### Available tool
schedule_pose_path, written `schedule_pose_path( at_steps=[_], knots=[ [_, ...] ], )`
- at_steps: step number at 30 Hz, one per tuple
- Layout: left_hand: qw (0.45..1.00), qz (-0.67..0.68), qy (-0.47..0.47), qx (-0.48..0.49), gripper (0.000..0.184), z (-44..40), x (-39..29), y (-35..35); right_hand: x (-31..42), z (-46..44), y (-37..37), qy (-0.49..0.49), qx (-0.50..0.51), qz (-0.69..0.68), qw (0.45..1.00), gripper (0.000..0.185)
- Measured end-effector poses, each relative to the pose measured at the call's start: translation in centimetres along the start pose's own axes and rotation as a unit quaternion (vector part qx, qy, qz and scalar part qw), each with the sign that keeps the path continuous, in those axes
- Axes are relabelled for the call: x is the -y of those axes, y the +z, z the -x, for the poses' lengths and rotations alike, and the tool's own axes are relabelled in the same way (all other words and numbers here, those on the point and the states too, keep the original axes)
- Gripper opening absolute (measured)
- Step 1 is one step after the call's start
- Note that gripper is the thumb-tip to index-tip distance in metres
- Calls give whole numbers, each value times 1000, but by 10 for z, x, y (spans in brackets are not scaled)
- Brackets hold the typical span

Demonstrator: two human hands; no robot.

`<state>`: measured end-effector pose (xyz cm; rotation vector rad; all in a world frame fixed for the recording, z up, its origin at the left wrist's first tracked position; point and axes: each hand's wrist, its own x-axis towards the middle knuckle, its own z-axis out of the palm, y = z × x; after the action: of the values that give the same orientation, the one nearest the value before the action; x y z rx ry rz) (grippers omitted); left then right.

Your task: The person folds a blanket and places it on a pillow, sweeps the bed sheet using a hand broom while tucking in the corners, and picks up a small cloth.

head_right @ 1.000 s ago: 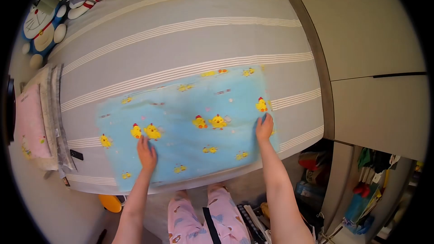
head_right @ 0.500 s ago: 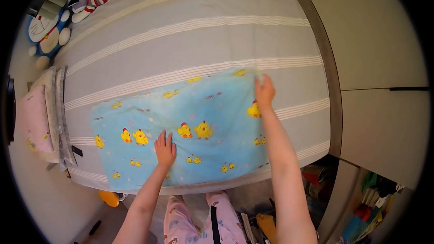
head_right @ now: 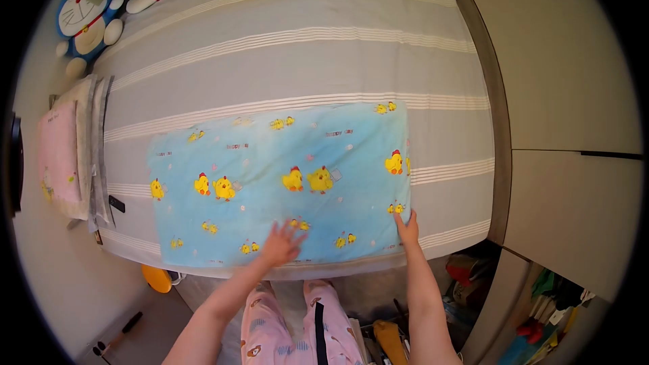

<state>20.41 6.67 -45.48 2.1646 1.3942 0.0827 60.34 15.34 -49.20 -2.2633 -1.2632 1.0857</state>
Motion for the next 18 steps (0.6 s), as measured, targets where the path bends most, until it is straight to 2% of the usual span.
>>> schedule_pose_path(
  at_steps=[2,4,7,10,13,16,18],
  knots=[
    [999,17,42,28,47,6,-19,5,9,18,-18,59,145,-87,984,53],
    [998,17,54,39,41,10,-26,0,43,27,-36,140,267,-212,930,56],
    [970,222,-37,95,33,6,-6,9,133,52,-51,129,316,-238,909,58],
    [947,267,-144,-103,27,22,7,-18,203,85,-34,39,297,-229,926,59],
    [845,453,-250,-134,26,49,32,-50,250,127,16,-45,321,-228,918,62],
    [675,661,-266,-193,33,90,63,-71,312,195,84,-20,330,-217,919,67],
    [587,731,-276,-211,36,124,86,-94,335,239,145,-96,350,-240,900,68]
  ],
)
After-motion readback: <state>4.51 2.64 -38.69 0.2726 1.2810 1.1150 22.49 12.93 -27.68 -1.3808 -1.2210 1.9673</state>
